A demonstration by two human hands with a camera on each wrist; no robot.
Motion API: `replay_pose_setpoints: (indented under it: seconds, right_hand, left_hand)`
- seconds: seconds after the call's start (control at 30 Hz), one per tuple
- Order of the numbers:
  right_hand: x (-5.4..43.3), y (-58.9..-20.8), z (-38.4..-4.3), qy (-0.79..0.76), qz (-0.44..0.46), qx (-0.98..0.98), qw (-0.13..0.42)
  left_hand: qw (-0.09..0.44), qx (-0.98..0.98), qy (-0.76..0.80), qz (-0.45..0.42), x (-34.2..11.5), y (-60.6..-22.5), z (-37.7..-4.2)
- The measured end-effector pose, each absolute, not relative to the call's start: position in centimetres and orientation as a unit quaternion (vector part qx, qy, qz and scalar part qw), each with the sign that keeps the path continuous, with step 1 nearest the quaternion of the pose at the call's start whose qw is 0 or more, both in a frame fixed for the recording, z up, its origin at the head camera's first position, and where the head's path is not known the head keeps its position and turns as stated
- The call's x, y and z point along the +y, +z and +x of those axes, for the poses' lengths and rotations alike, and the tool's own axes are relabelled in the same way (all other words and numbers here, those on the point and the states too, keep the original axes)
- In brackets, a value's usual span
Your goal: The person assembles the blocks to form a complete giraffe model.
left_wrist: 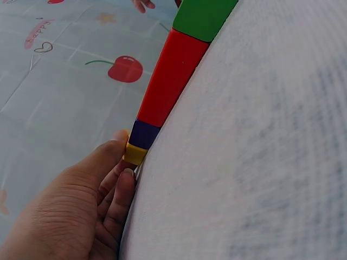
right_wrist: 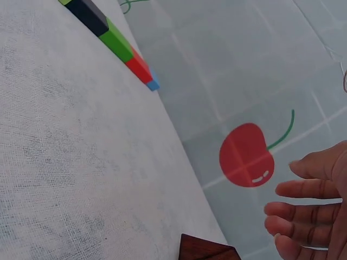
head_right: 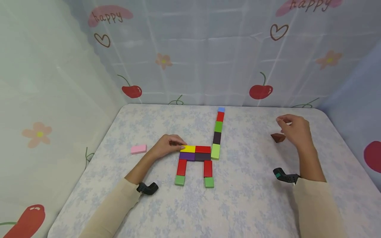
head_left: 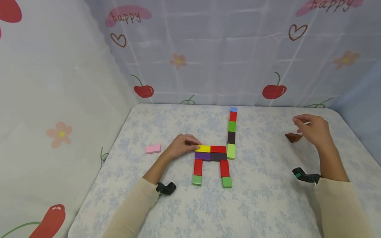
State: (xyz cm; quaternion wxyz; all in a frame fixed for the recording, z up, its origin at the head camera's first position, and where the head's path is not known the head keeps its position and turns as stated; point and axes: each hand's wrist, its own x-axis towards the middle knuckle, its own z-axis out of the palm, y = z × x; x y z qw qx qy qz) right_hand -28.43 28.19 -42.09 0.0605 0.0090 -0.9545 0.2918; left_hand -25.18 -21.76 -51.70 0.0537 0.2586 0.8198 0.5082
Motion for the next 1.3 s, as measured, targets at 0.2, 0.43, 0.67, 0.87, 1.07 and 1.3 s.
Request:
replay_pose_setpoints:
  seconds: [0.2,0.43,0.67,0.87,1.07,1.3]
  right_hand:
    - [29.6,-42.1,-27.9,0.245,-0.021,-0.969,0.015]
    - [30.9,-42.6,-28.0,0.239,-0.032,-0.963,-0.119]
    - [31.0,-44.1,-28.4,0.273,-0.006,-0.951,-0.148]
    - [30.8,-44.6,-29.0,0.283,0.011,-0.949,-0.141]
    - [30.2,-44.7,-29.0,0.304,0.034,-0.945,-0.112]
    - [29.2,-45.6,-28.9,0.329,0.062,-0.938,-0.088]
  left_hand:
    - [0.057,0.823,0.506,0.253,-21.8,-51.4,-25.0]
    - [0.048,0.824,0.504,0.256,-22.0,-51.5,-25.0]
    - [0.056,0.821,0.506,0.256,-21.9,-51.7,-25.1]
    - [0.053,0.820,0.510,0.253,-21.8,-51.5,-25.1]
    - [0.052,0.823,0.507,0.250,-21.9,-51.5,-25.1]
    - [0.057,0.825,0.503,0.250,-21.8,-51.8,-25.1]
